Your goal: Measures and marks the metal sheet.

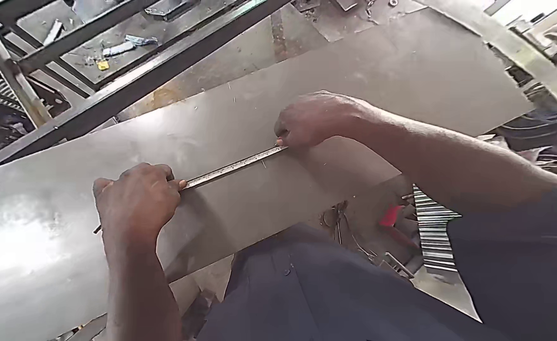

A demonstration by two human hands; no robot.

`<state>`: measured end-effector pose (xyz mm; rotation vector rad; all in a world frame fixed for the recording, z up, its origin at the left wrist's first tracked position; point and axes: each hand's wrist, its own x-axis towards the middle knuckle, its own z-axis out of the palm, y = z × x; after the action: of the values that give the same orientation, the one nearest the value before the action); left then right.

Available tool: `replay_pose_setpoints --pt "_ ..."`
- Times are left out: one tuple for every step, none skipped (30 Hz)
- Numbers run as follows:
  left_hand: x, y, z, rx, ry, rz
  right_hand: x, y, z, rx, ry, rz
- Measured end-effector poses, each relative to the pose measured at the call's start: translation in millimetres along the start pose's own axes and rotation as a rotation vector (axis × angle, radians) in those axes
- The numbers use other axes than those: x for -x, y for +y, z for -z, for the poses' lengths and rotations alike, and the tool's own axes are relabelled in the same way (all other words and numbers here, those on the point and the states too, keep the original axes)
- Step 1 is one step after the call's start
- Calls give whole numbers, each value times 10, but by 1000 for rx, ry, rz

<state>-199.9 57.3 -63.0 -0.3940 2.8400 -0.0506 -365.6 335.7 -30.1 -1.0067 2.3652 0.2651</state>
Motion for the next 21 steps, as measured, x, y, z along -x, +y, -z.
replay_pose_setpoints --pt "-5 -2 -1 0 -4 0 -9 5 -8 12 -10 4" --pt "-10 -3 -9 -5 -9 2 -22 9 -16 21 -17 5" --pt "-11 -5 -14 -10 -16 2 -32 3 -24 22 -21 -2" --pt "-13 -9 -14 -11 -19 2 -35 -2 -25 22 -23 -10" --pt "-14 -14 -17 -10 -14 0 -34 -4 -17 23 -28 -16" --pt "-12 -19 -21 -7 -7 -3 -36 -7 -7 28 -36 -19" --pt "-14 -22 -25 -4 -2 -4 -43 -7 -3 31 -44 -22" --pt "-14 -18 -26 -6 -6 -2 -57 2 -13 35 -46 -17" --pt "-14 -13 -23 -11 -15 0 -69 14 -24 31 -42 -10" --pt "-16 -6 -18 -11 -19 4 -76 25 -23 24 -42 -5" --pt "-15 -4 -17 -10 -18 6 -79 33 -19 16 -42 -1" --pt "-10 -5 -18 -10 -14 5 -75 30 -10 9 -50 1" --pt "-8 -6 -20 -10 -10 3 -72 21 -1 6 -58 -2" --pt "-11 -7 -23 -13 -9 2 -73 5 7 11 -60 -18" --pt "-18 -4 -25 -12 -12 3 -77 -17 18 23 -51 -49" --pt "-26 -2 -32 -9 -14 2 -86 -39 19 34 -12 -93" --pt "-21 4 -42 -7 -19 4 -81 -76 17 40 54 -150" --pt "-17 10 -36 -4 -25 10 -73 -120 39 36 134 -225" --pt "-21 18 -12 -6 -29 16 -88 -117 69 28 190 -279" --pt "-16 25 14 -12 -34 14 -98 -68 56 19 223 -274" --pt "-27 28 44 -8 -23 20 -104 -32 114 7 249 -232"
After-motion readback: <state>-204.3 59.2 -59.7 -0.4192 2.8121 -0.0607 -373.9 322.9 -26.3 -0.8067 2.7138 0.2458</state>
